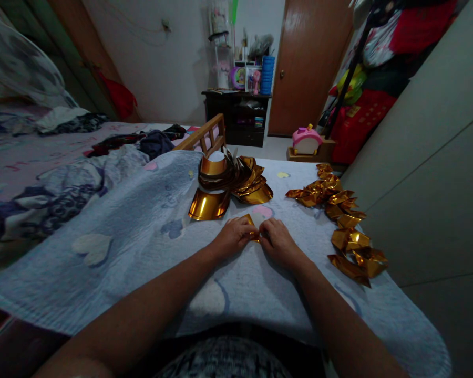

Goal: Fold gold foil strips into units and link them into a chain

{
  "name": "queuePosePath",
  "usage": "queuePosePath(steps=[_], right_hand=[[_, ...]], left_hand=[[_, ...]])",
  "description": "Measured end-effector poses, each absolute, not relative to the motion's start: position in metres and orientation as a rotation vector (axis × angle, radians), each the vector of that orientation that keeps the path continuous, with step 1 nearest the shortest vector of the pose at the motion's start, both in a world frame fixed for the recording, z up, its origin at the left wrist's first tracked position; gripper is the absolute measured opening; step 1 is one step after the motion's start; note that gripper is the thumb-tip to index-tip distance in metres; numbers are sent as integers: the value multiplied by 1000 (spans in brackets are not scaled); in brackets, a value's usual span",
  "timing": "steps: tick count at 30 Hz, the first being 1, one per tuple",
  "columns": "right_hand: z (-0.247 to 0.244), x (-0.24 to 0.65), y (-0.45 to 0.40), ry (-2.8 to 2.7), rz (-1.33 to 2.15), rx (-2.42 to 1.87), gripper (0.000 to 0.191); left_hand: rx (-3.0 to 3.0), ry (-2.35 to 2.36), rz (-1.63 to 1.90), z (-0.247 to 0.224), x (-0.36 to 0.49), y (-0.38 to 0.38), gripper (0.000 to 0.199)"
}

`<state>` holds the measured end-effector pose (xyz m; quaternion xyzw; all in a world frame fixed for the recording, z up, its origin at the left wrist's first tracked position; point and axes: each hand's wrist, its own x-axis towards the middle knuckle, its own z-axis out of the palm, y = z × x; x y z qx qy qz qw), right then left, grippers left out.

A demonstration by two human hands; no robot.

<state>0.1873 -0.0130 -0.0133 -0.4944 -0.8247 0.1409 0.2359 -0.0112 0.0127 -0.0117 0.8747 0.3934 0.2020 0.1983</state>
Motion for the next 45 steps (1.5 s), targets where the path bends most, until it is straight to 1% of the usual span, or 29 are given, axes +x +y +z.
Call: queuePosePath(steps=[7, 22, 26, 36, 40, 45], right_hand=[[-14, 183, -11, -2267, 354, -1431, 6], [-13, 178, -11, -2272, 295, -1507, 20], [-12, 176, -12, -2263, 288, -1530, 20], [-10, 178, -9, -2239, 428, -1548, 25], [-9, 180, -8, -2237, 486, -1544, 30], [-9, 184, -6, -2261, 518, -1494, 31]], left_hand=[[2476, 1109, 548, -13, -11, 14, 18], [2453, 1089, 604, -16, -12, 14, 19], [2502, 1072, 608, -19, -12, 15, 17], [2576, 1042, 642, -20, -13, 15, 15], [2575, 1052, 639, -19, -13, 14, 16], [2583, 1077, 618, -17, -12, 13, 18]])
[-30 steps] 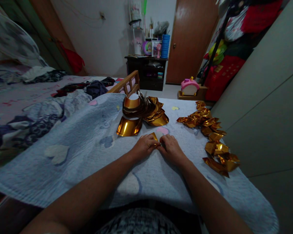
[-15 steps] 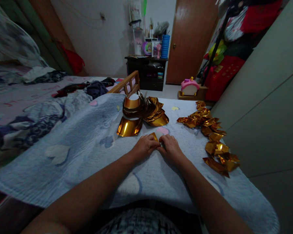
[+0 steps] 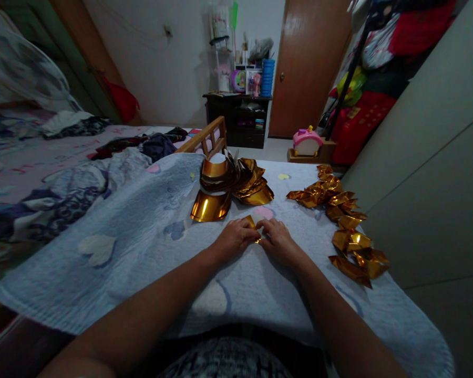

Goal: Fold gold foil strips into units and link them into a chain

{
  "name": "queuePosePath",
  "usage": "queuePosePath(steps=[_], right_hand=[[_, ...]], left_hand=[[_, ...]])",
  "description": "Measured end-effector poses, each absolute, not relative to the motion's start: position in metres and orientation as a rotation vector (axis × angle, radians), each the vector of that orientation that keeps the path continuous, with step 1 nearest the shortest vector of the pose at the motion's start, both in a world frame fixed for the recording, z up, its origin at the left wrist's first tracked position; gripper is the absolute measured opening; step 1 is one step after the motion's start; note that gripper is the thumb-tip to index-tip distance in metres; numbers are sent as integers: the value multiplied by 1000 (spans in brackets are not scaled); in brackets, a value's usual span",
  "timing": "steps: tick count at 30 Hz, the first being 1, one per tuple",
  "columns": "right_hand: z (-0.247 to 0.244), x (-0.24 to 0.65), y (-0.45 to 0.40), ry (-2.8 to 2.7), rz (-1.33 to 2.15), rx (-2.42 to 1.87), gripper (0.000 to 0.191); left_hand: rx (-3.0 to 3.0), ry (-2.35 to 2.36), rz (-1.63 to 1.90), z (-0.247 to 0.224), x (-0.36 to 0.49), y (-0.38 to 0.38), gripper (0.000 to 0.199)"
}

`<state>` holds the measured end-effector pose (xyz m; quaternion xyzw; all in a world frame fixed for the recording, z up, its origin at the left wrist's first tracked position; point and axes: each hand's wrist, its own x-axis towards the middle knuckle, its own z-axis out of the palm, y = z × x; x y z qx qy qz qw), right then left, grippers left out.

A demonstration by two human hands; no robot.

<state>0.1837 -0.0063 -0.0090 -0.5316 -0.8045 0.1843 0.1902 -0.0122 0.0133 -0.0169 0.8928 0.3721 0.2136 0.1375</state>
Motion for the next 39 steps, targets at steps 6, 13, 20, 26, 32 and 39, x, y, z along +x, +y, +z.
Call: queuePosePath(steps=[6, 13, 20, 26, 32, 39], right_hand=[[-3, 188, -10, -2292, 551, -1441, 32], [0, 192, -12, -2301, 593, -1409, 40], [-2, 193, -12, -2289, 609, -1384, 40], [-1, 193, -12, -2279, 585, -1369, 44], [-2, 193, -12, -2268, 590, -1364, 51], [-3, 193, -12, -2251, 629, -1354, 53]], left_hand=[[2579, 1085, 579, -16, -13, 14, 19], [2553, 1078, 598, -17, -13, 12, 20], [2458, 1150, 551, -11, -7, 11, 15], [2363, 1177, 569, -8, -4, 10, 10], [2291, 1334, 560, -3, -5, 7, 14], [2279, 1433, 494, -2, -5, 7, 21]])
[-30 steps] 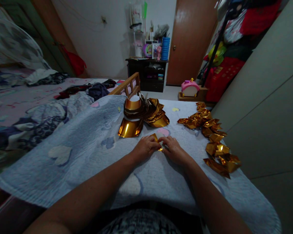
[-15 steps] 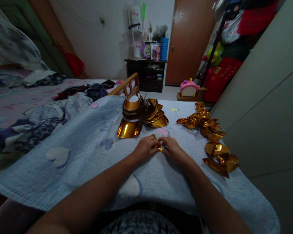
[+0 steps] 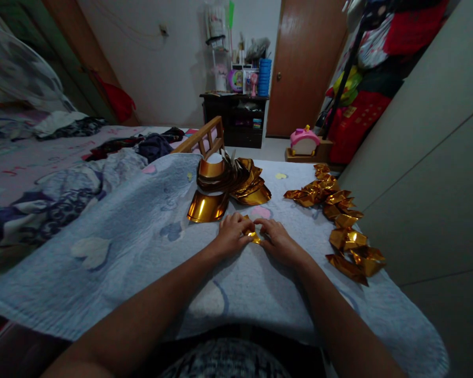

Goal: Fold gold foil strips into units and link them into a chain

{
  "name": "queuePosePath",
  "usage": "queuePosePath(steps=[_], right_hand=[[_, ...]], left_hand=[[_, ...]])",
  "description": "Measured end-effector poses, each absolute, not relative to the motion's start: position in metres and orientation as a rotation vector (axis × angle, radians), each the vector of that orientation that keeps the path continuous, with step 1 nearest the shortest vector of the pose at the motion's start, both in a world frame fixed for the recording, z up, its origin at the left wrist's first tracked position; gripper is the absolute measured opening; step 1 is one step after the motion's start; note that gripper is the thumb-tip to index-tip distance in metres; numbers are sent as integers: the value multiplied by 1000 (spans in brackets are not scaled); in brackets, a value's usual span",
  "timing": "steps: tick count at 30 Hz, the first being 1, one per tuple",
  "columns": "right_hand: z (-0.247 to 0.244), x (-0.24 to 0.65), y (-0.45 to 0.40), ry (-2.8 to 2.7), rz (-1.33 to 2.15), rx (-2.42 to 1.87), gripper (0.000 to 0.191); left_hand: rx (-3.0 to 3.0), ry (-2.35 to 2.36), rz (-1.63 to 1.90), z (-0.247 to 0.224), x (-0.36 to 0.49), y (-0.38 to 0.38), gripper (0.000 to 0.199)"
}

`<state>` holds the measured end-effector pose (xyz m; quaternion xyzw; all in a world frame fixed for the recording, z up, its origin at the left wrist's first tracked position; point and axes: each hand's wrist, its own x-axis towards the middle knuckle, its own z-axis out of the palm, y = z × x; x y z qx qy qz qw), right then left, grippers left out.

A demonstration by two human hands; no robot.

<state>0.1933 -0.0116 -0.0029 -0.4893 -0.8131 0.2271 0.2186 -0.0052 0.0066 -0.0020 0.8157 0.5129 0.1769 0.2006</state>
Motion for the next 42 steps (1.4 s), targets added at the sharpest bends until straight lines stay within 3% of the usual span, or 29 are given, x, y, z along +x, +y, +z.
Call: queuePosePath(steps=[7, 19, 24, 29, 37, 42], right_hand=[[-6, 194, -11, -2228, 598, -1333, 55], [-10, 192, -13, -2161, 599, -1357, 37], [-10, 190, -13, -2141, 560, -1340, 25], [-9, 190, -13, -2147, 527, -1329, 26], [-16, 193, -10, -2147, 388, -1313, 32], [-17, 194, -11, -2077, 334, -1357, 31]], left_hand=[[2269, 1429, 566, -7, -11, 8, 40], [2128, 1222, 777, -12, -18, 11, 71], [1966, 1238, 932, -8, -13, 10, 58], [1603, 1216, 1040, -7, -12, 11, 42], [1481, 1040, 891, 4, -8, 4, 51], [1551, 1061, 975, 7, -8, -1, 49]])
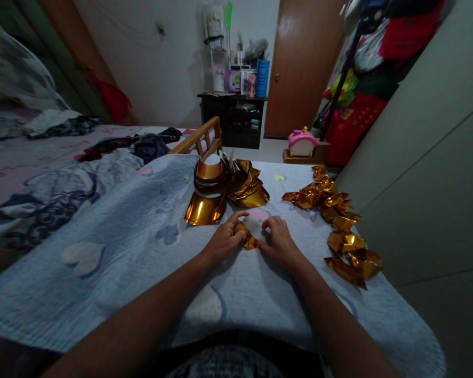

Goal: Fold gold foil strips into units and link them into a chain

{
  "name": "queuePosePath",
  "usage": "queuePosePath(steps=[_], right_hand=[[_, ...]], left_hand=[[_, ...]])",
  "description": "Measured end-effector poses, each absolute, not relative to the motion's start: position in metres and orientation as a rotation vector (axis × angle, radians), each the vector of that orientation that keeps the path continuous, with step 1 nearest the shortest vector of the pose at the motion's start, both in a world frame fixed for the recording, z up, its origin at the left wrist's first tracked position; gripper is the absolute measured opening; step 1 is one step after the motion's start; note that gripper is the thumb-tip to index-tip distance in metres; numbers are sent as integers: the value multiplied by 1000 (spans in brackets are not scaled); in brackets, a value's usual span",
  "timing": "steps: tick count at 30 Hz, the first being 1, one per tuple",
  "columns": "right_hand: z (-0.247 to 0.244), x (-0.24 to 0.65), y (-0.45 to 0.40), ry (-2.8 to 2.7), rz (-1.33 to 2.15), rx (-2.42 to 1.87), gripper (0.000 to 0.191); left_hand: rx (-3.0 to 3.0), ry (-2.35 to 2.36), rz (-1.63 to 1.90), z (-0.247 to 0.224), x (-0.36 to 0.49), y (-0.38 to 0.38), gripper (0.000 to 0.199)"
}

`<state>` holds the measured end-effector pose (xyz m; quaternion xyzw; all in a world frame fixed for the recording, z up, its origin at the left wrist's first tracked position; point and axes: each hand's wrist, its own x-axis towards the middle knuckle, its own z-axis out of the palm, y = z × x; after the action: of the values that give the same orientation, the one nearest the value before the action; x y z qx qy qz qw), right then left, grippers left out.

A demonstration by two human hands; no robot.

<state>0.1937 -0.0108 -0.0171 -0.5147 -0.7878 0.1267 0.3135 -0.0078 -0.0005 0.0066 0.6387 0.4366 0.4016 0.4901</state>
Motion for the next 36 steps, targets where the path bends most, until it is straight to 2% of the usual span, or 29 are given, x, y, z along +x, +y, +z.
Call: queuePosePath(steps=[3, 9, 12, 18, 21, 23, 28, 36], right_hand=[[-15, 193, -11, -2057, 323, -1349, 25], [-10, 192, -10, -1950, 446, -1285, 19], [-9, 191, -9, -1914, 526, -1232, 21], [-8, 188, -9, -1882, 520, -1142, 34], [-9, 187, -8, -1861, 474, -1140, 37], [-10, 188, -8, -1839, 428, -1145, 35], [-11, 191, -6, -1825, 355, -1144, 28], [-11, 188, -5, -1805, 359, -1109, 20]], left_hand=[[1448, 1068, 1020, 6, -7, -1, 43], [1284, 1046, 1025, 4, -3, 1, 11], [1222, 1009, 1049, 6, -3, 0, 16], [1113, 943, 986, 12, -6, -3, 44], [1055, 878, 940, 9, -6, -3, 52], [1079, 832, 918, 5, -5, -2, 51], [1605, 927, 1029, 2, -7, -3, 29], [2249, 1207, 1207, -4, -14, -6, 27]])
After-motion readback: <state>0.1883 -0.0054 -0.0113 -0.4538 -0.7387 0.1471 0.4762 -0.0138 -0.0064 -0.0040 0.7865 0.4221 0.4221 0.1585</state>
